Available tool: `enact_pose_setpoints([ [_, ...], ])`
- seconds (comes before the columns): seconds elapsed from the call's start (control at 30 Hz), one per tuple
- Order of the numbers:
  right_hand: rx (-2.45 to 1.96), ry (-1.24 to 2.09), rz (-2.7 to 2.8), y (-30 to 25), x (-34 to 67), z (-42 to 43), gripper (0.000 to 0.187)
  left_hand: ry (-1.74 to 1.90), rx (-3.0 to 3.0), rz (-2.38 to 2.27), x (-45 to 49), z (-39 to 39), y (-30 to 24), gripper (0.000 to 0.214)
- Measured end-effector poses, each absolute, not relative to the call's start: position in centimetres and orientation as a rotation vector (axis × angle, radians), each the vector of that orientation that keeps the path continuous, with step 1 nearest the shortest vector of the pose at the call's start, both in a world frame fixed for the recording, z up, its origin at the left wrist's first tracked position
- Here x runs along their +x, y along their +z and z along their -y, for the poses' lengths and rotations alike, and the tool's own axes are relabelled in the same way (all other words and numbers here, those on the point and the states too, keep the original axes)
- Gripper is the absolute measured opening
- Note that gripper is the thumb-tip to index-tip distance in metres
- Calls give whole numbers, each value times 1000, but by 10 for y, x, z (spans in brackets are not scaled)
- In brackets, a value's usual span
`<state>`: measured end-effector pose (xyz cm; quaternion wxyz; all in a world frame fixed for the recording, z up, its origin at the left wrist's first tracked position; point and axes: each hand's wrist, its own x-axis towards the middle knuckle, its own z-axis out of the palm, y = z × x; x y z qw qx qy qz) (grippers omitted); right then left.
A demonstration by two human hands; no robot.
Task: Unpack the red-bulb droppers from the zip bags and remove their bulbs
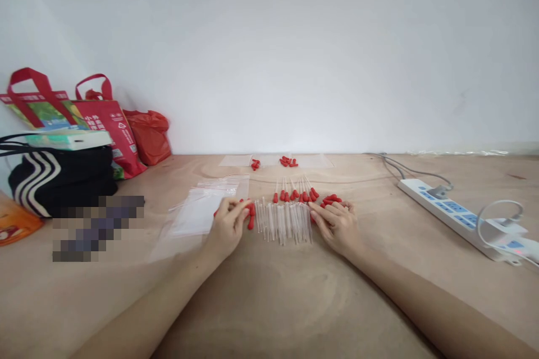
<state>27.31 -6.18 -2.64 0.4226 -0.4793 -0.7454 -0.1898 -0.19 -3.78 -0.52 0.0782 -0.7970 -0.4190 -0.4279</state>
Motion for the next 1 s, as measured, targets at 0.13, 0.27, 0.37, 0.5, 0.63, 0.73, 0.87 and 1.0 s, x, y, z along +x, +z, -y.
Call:
enact_pose_setpoints([
  [0.13, -1289, -469, 1833, -28, 266, 56, 26, -1284, -2145, 1704, -28, 17, -3, 30],
  [0.27, -1355, -453, 1820, -28, 258, 54, 21, -1227, -2181, 2023, -44, 9, -1, 36],
  [0.37, -1373, -432, 1855, -29, 254, 55, 21, -1141, -2232, 2075, -42, 10, 0, 37],
  [0.5, -1348, -381, 1924, -29, 252, 55, 21, -1077, -2219, 2044, -39, 11, 1, 34],
  [0.63, -1308, -319, 1973, -27, 252, 57, 30, -1134, -2166, 1959, -38, 11, 3, 31],
  [0.73, -1290, -282, 1997, -25, 253, 57, 41, -1185, -2176, 1919, -33, 15, 3, 28],
  [0.87, -1283, -255, 2021, -22, 256, 58, 59, -1193, -2283, 1797, -17, 25, 7, 25],
  [1.0, -1300, -248, 2007, -19, 262, 61, 61, -1041, -2428, 1679, 10, 28, 18, 20],
])
